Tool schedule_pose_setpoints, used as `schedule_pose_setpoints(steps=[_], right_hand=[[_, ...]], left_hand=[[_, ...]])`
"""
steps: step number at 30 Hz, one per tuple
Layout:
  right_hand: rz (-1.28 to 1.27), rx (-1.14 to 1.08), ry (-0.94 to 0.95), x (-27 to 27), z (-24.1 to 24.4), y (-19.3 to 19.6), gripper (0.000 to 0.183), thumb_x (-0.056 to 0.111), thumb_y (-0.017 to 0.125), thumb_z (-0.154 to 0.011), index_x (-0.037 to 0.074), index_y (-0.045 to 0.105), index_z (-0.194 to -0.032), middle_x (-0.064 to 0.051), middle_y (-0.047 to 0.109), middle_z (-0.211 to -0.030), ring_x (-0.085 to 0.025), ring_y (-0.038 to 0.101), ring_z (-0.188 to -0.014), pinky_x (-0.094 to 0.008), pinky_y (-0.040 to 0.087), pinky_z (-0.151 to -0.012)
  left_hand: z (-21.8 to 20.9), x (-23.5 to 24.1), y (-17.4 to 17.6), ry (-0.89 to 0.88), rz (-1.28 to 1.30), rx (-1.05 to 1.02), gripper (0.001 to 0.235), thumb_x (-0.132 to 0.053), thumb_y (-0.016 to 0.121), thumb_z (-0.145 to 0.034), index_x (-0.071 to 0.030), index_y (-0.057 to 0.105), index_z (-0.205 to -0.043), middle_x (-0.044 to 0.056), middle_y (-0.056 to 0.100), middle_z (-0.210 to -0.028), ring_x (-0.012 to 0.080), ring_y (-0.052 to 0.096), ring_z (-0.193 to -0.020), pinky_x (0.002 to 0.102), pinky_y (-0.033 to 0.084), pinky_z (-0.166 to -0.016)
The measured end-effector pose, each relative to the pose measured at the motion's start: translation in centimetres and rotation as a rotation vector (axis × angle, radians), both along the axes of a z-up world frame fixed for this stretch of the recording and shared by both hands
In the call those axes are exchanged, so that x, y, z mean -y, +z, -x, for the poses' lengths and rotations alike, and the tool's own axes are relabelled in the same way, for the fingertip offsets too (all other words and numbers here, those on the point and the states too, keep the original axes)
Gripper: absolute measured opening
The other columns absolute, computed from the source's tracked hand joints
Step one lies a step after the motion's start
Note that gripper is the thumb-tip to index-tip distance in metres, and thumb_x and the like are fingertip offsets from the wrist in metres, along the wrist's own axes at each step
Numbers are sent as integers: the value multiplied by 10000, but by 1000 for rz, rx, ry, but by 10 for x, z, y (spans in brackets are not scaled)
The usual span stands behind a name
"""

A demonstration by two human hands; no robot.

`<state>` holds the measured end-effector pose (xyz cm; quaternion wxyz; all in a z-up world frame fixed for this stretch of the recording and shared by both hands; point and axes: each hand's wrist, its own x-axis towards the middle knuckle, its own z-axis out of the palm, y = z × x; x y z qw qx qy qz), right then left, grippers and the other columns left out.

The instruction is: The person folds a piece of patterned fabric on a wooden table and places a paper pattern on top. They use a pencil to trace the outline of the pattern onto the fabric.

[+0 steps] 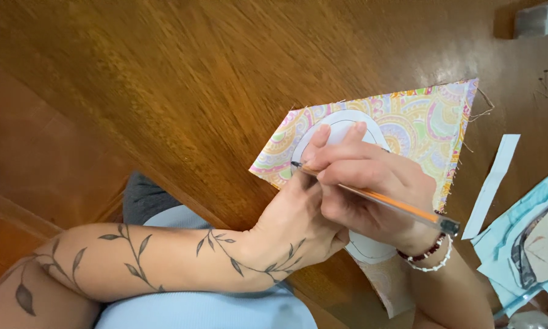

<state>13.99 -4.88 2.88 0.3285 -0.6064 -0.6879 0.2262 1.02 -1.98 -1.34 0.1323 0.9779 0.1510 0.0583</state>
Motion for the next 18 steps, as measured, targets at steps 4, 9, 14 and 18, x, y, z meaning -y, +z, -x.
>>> schedule_pose_setpoints(steps=[4,9,14,18], right_hand=[[-17,0,35,1,-1,-2,33,39,604,-958,24,581,-976,-120,722,-1006,-215,746,-901,-275,611,-796],[-14,-34,77,-2,-1,1,45,3,584,-947,12,544,-965,-128,692,-963,-260,741,-892,-288,602,-715],[9,-108,139,-6,2,5,117,79,566,-974,-20,510,-1004,-174,662,-971,-301,703,-888,-345,613,-768],[10,-167,138,-6,3,7,79,29,515,-962,-48,533,-953,-213,657,-919,-324,683,-857,-403,619,-820]], left_hand=[[-2,0,0,-107,-34,-74,725,-461,327,-933,-93,349,-1557,234,280,-1617,488,85,-1503,702,47,-1231],[2,11,-12,28,163,74,819,-466,465,-877,-33,377,-1567,269,234,-1617,427,202,-1515,549,146,-1280],[1,17,-19,33,223,126,753,-419,460,-888,-14,425,-1523,266,307,-1598,375,252,-1517,528,210,-1262],[2,14,-15,50,204,151,692,-366,424,-933,-1,432,-1521,264,310,-1593,390,322,-1489,515,231,-1270]])
